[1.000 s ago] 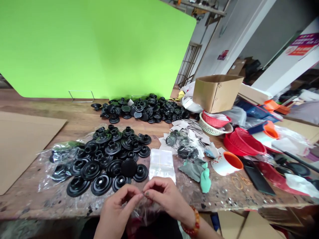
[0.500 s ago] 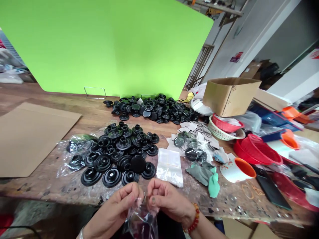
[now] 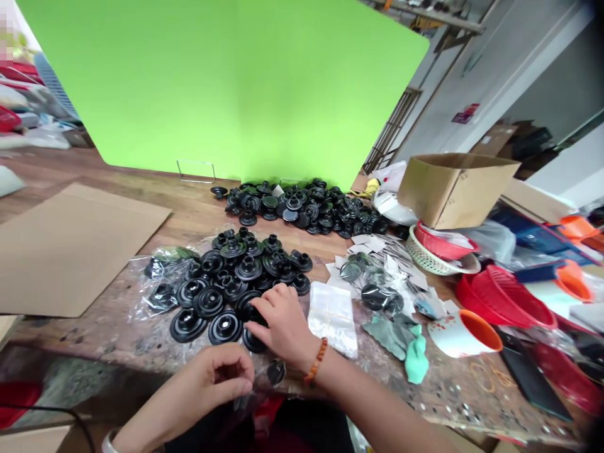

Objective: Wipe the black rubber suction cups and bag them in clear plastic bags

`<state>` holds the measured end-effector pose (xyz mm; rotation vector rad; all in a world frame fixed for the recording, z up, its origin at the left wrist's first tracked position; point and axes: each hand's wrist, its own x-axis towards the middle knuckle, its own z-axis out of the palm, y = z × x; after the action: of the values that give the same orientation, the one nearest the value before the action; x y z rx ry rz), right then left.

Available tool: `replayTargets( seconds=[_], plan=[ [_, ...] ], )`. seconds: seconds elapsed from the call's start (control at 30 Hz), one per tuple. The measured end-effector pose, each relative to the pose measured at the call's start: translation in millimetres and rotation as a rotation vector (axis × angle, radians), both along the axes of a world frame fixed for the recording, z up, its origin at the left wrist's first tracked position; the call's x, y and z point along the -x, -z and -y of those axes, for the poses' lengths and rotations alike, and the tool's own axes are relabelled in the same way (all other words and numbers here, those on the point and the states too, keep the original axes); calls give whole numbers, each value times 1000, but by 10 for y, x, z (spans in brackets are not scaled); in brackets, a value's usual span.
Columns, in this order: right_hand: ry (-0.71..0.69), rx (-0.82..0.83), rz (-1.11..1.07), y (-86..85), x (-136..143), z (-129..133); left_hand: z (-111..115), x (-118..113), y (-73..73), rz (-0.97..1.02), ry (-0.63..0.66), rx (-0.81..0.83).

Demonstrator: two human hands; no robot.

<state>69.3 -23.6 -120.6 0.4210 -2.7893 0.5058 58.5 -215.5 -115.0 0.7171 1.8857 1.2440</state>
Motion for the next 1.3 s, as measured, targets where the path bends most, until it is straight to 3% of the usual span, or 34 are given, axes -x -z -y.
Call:
replayTargets(
  seconds=[0.07, 0.13, 0.3, 0.43, 0.53, 0.67, 0.77, 0.9, 0.97, 1.13, 1.3],
  plan=[
    [14, -93, 29, 53, 77, 87, 4, -2, -30, -20, -27, -27],
    [43, -49, 18, 90, 125, 122, 15, 5, -60, -84, -52, -53],
    [203, 500, -109, -64, 69, 29, 1, 3, -146, -233, -116, -108],
    [323, 902, 213, -338, -114, -112, -101, -47, -219, -371, -199, -126],
    [332, 930, 390, -413, -234, -195, -209, -93, -240, -447, -253, -147],
    [345, 844, 405, -344, -315, -275, -349, -146, -193, -455, -353, -183],
    [337, 802, 425, -302, -343, -326, -434, -186, -145, -283, -453, -235],
    [269, 798, 500, -313, -378, -397, -518, -241, -110, 332, -463, -361],
    [214, 815, 527, -318, -410, -443, -546, -252, -87, 540, -495, -420],
    [72, 824, 473, -255, -529, -565, -578, -243, -8, 712, -594, -490],
    [-26, 739, 382, -214, -608, -570, -606, -262, 9, 740, -519, -528]
  ],
)
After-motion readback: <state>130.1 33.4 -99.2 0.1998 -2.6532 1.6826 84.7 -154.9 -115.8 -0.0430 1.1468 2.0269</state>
